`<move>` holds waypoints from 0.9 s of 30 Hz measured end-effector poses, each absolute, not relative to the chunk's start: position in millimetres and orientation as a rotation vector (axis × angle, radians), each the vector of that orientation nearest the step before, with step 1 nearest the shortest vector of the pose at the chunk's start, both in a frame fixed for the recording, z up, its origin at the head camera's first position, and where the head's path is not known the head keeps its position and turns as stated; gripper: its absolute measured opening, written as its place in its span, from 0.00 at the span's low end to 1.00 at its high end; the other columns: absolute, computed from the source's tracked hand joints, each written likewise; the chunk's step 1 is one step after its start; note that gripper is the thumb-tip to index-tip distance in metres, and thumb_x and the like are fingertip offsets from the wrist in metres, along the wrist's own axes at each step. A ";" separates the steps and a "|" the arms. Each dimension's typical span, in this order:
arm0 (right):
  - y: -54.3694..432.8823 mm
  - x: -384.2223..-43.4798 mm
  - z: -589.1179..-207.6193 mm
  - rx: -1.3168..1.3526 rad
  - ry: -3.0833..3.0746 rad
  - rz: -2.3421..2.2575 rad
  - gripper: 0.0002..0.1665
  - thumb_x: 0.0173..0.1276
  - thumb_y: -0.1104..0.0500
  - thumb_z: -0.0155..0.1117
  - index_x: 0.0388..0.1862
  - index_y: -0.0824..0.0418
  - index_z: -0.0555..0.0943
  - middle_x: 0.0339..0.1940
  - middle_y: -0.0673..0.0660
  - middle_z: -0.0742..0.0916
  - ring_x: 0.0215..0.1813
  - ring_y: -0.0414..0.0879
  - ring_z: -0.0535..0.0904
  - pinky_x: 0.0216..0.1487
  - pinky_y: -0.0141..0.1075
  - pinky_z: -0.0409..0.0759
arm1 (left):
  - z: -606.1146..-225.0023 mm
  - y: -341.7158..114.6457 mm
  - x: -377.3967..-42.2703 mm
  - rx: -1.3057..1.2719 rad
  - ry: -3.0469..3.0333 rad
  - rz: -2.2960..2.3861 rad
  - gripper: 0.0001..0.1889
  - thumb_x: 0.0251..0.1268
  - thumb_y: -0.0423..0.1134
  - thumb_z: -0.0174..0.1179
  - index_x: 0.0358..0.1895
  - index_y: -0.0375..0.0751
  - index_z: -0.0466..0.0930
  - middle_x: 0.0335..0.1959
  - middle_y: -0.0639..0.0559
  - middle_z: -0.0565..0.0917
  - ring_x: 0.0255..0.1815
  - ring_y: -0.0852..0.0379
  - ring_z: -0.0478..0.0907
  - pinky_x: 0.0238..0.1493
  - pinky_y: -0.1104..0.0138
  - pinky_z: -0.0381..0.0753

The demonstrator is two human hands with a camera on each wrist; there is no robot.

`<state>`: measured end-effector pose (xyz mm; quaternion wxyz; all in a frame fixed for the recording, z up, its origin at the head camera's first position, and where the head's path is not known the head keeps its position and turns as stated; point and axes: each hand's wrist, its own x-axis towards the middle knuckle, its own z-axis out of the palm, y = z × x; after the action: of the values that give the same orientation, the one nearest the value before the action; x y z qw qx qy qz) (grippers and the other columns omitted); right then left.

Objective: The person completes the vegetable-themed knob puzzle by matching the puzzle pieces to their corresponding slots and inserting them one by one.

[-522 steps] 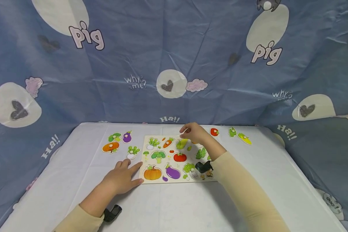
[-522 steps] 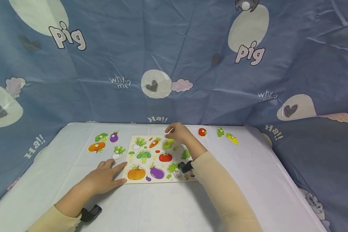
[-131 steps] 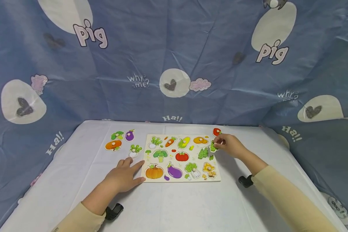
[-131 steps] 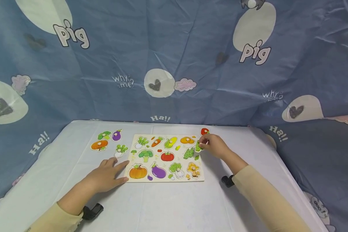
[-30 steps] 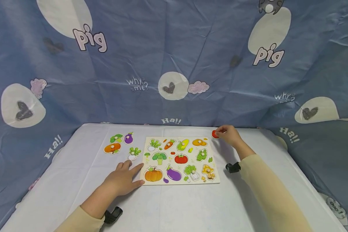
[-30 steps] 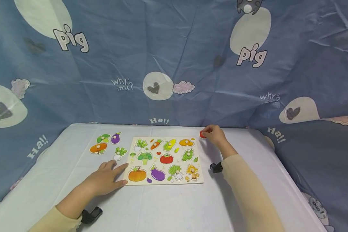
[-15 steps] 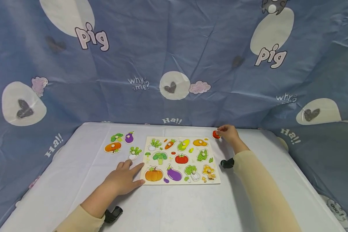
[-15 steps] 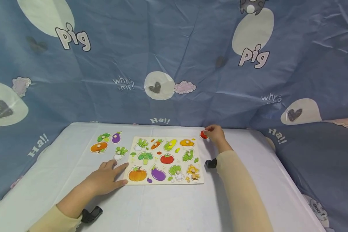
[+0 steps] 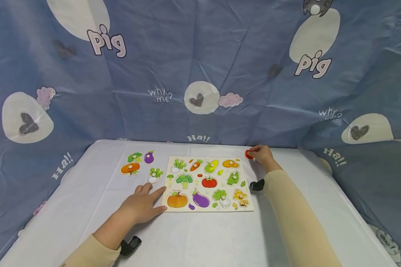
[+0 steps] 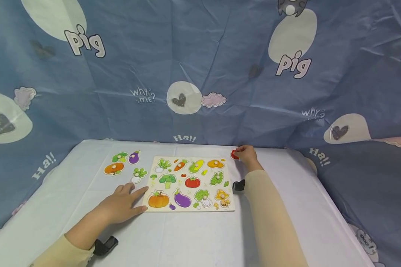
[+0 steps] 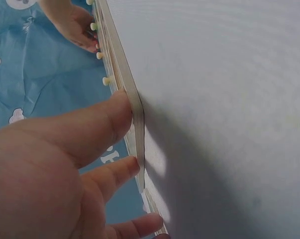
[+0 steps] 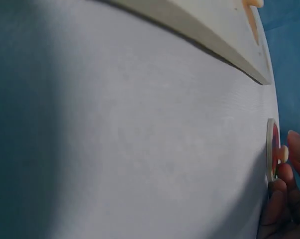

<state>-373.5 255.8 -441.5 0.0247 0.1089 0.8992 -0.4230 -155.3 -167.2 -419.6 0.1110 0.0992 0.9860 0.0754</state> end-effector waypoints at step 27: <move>254.1 -378.6 -445.0 0.181 2.796 -1.114 0.09 0.72 0.61 0.64 0.48 0.64 0.83 0.50 0.64 0.83 0.46 0.52 0.78 0.42 0.38 0.79 | -423.2 -167.8 -156.5 0.297 2.912 0.207 0.38 0.62 0.62 0.64 0.74 0.50 0.69 0.68 0.32 0.66 0.63 0.35 0.64 0.55 0.39 0.76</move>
<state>-378.6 254.1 -445.0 0.0629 0.0599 0.9255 -0.3687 -156.5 -167.8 -423.2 0.1035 0.1005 0.9870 0.0702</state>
